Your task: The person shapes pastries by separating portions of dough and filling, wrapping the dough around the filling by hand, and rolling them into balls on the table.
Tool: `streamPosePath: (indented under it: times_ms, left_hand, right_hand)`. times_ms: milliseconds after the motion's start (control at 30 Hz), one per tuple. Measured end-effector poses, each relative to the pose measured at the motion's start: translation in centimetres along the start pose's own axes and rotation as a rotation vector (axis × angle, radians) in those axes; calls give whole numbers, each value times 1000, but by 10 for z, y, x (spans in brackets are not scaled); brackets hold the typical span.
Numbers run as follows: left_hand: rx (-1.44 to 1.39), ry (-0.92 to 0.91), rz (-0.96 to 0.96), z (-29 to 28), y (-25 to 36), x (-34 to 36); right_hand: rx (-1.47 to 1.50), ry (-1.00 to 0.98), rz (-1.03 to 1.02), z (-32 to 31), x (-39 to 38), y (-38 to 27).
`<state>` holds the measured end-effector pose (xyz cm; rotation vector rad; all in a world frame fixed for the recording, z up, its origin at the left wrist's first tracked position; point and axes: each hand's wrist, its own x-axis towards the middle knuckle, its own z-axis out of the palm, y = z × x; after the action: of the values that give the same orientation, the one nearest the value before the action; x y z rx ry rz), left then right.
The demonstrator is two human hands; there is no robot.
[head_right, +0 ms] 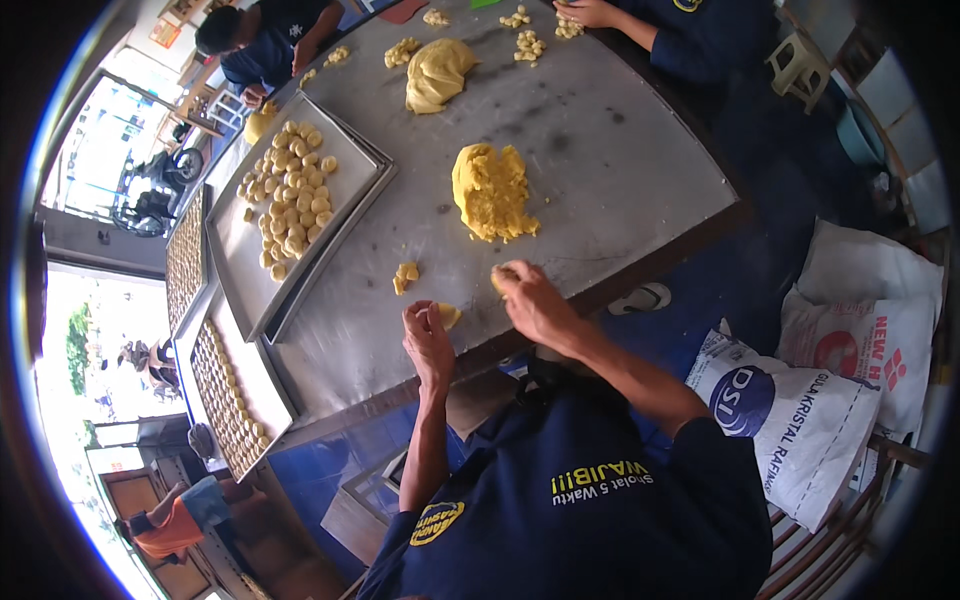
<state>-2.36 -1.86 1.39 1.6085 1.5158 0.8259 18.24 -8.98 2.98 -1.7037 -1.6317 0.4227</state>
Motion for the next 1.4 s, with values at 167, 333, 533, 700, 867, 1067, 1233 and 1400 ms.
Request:
streamPosePath:
  times_ms: [167, 333, 533, 700, 867, 1067, 1233, 1400]
  left_hand:
    - [-333, -101, 46, 24, 4, -16]
    - [-310, -267, -78, 7, 0, 10]
    - [47, -133, 310, 17, -12, 2]
    - [177, -107, 238, 22, -10, -1]
    - [85, -96, 238, 11, -16, 0]
    - [-40, -253, 315, 13, -5, 1]
    - [-53, -234, 413, 11, -6, 1]
    - [-450, -324, -2, 5, -5, 9]
  right_hand:
    - [198, 41, 6, 42, 2, -34]
    - [358, -71, 99, 22, 12, -39]
    - [329, 92, 27, 40, 9, -52]
    - [151, -10, -66, 49, 3, -48]
    - [389, -125, 21, 37, 24, -47]
    - [331, -431, 282, 36, 52, -11]
    - [358, -238, 6, 24, 56, -11]
    - [-135, 296, -43, -24, 117, 71]
